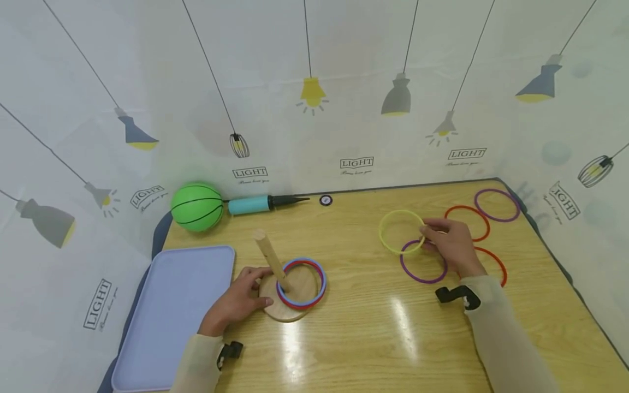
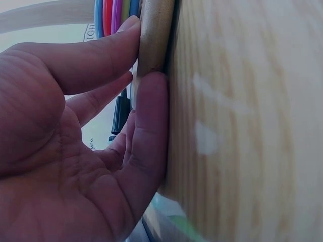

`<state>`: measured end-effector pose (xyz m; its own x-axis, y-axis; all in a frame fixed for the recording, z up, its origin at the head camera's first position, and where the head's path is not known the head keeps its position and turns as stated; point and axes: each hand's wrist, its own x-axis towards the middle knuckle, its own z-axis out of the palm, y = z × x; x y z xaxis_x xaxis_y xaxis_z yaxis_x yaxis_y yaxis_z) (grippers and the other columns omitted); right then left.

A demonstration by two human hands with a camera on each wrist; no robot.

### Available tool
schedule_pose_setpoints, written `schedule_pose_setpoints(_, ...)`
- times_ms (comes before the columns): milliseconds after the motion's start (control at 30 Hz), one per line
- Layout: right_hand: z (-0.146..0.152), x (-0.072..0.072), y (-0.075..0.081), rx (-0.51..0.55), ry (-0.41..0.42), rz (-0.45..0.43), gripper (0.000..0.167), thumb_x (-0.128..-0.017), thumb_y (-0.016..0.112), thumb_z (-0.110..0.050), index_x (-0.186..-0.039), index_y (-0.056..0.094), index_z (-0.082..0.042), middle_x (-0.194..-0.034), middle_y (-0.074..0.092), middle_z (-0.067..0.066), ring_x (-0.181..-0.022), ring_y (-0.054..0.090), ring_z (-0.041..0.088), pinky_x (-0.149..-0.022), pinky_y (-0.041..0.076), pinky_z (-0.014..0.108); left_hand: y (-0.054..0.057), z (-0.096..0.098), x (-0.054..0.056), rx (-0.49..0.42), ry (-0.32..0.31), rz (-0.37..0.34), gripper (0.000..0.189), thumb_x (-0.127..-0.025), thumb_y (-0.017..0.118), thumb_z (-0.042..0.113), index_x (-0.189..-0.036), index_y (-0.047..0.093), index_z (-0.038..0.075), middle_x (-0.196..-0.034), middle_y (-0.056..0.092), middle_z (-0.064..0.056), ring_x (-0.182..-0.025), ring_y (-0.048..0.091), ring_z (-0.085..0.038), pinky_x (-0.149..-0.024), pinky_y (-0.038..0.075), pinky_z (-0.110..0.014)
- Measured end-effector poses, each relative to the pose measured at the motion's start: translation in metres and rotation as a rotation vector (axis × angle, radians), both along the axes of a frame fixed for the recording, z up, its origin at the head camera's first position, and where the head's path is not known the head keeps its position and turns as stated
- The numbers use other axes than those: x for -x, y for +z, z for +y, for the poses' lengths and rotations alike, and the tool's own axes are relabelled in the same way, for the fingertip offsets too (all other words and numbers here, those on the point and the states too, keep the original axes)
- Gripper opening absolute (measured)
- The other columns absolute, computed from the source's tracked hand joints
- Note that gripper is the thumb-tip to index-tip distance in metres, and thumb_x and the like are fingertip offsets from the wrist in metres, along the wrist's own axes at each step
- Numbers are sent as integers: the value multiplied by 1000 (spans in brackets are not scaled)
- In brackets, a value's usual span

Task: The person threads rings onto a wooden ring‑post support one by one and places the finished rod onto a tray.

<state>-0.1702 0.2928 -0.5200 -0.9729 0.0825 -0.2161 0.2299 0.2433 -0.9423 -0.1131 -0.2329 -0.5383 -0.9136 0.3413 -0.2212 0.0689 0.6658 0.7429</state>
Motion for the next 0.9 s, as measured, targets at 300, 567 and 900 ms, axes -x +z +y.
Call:
schedule_pose_setpoints(300, -25, -7, 27, 137, 25, 107, 58, -102, 73, -26, -145, 56, 9, -112, 72, 3, -91, 76, 10, -81, 63, 33, 0, -1, 1, -11, 1, -9, 67, -91, 84, 14, -151, 57, 18, -127, 52, -15, -105, 52, -25, -90, 46, -40)
schedule_pose_setpoints(567, -53, -18, 59, 263, 34, 229, 38, -100, 76, -21, -129, 67, 1, -102, 75, 2, -88, 77, 16, -76, 64, 37, -2, -1, 1, -8, 3, -4, 66, -91, 85, 15, -151, 58, 18, -127, 53, -15, -105, 52, -24, -90, 46, -40)
schedule_pose_setpoints(900, -98, -29, 101, 383, 84, 369, 28, -99, 75, -12, -124, 71, 0, -99, 76, 3, -85, 76, 13, -72, 64, 35, -2, 0, 1, -4, 17, -2, 66, -90, 85, 15, -151, 58, 20, -125, 53, -13, -106, 51, -24, -91, 45, -41)
